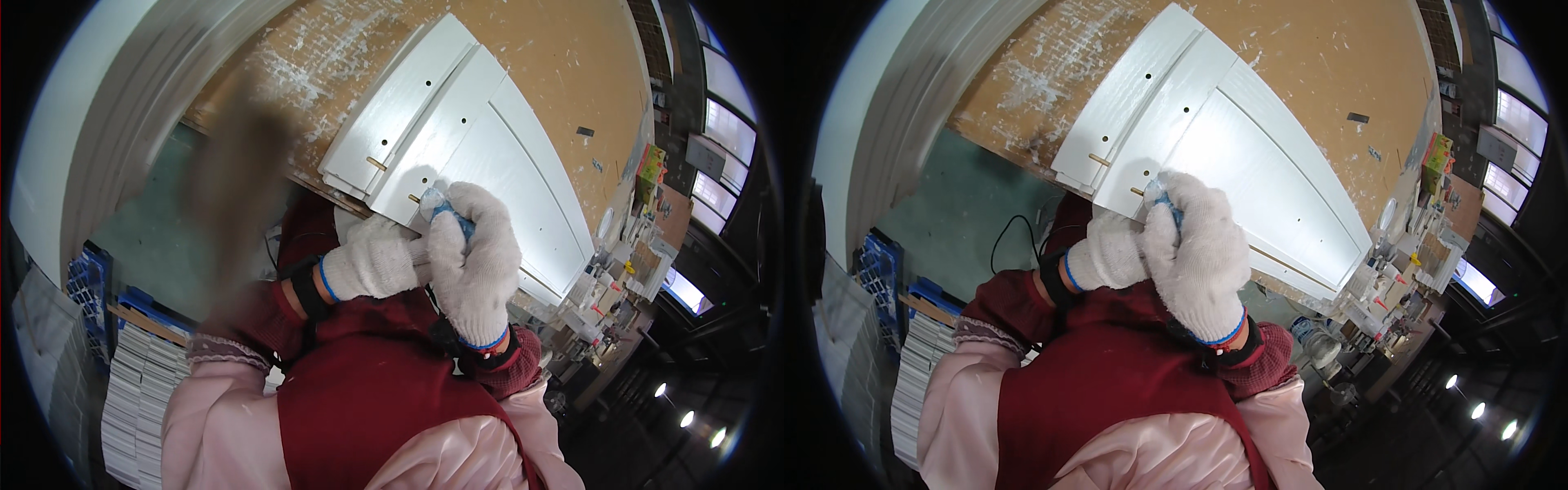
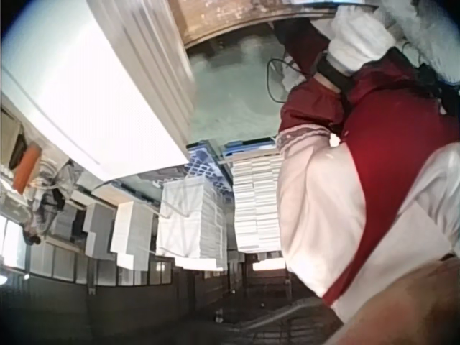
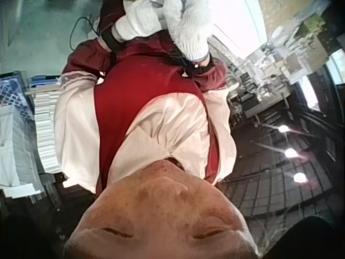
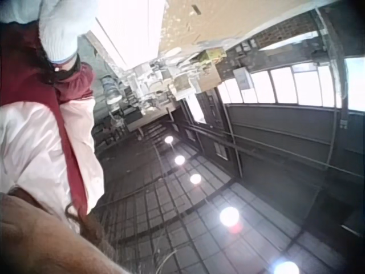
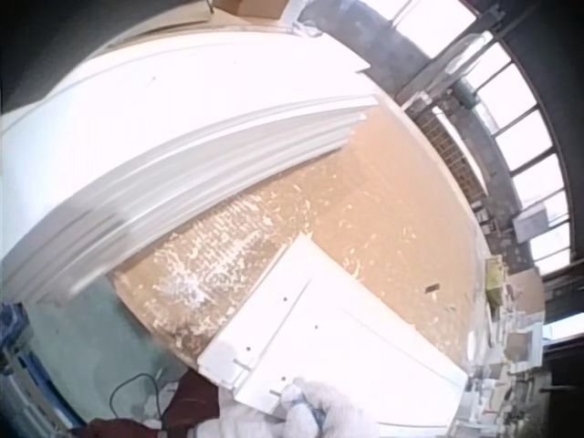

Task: Cleaning and wiping down white wooden furniture panels on a workbench using a cleaning block and a cloth.

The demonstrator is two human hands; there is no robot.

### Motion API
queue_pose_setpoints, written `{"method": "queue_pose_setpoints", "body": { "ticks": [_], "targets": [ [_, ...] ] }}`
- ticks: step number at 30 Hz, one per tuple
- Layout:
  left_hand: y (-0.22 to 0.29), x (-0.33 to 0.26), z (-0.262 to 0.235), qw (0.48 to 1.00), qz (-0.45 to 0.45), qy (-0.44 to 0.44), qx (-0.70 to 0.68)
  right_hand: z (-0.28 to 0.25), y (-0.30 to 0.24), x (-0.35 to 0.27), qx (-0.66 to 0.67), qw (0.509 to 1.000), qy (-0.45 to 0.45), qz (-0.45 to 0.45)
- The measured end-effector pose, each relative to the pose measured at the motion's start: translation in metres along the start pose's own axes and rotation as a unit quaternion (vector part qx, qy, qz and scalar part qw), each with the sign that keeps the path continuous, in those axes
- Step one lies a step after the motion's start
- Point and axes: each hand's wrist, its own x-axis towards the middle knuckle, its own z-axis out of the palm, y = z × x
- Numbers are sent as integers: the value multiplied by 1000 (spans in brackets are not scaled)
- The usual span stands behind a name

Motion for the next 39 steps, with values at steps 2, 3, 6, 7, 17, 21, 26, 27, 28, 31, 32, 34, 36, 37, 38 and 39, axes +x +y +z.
{"method": "queue_pose_setpoints", "body": {
  "ticks": [2,3,6,7,17,21,26,27,28,31,32,34,36,37,38,39],
  "targets": [
    [2,3,-1,1000,6,14,4,4,3,2,86,995,45,29],
    [4,5,-3,1000,1,0,10,5,5,4,86,995,44,29],
    [2,4,-3,999,22,-5,27,5,4,4,35,995,90,-17],
    [-1,2,-2,998,50,5,38,2,-1,2,32,998,53,17],
    [2,-1,2,998,-34,12,-45,6,-3,5,2,999,43,14],
    [3,-1,2,999,-33,-18,-20,3,0,12,64,997,31,25],
    [1,3,-1,999,-3,-6,-45,8,3,10,20,997,70,-29],
    [0,1,-1,1000,4,9,-19,5,1,9,19,997,70,-30],
    [1,0,-1,1000,7,17,-5,2,-1,8,14,999,26,-13],
    [4,0,-1,999,-26,-44,-4,4,8,10,82,995,32,38],
    [4,3,1,999,-24,-45,-5,5,11,11,155,982,80,69],
    [2,3,5,999,33,15,4,-4,0,13,94,985,96,110],
    [1,-1,5,998,44,32,19,1,4,11,89,990,89,57],
    [1,-4,3,1000,1,-8,11,2,3,11,87,991,86,56],
    [0,-5,1,998,-43,-49,3,4,2,12,67,994,77,30],
    [0,-5,1,998,-42,-50,3,5,0,10,49,996,72,5]
  ]
}}
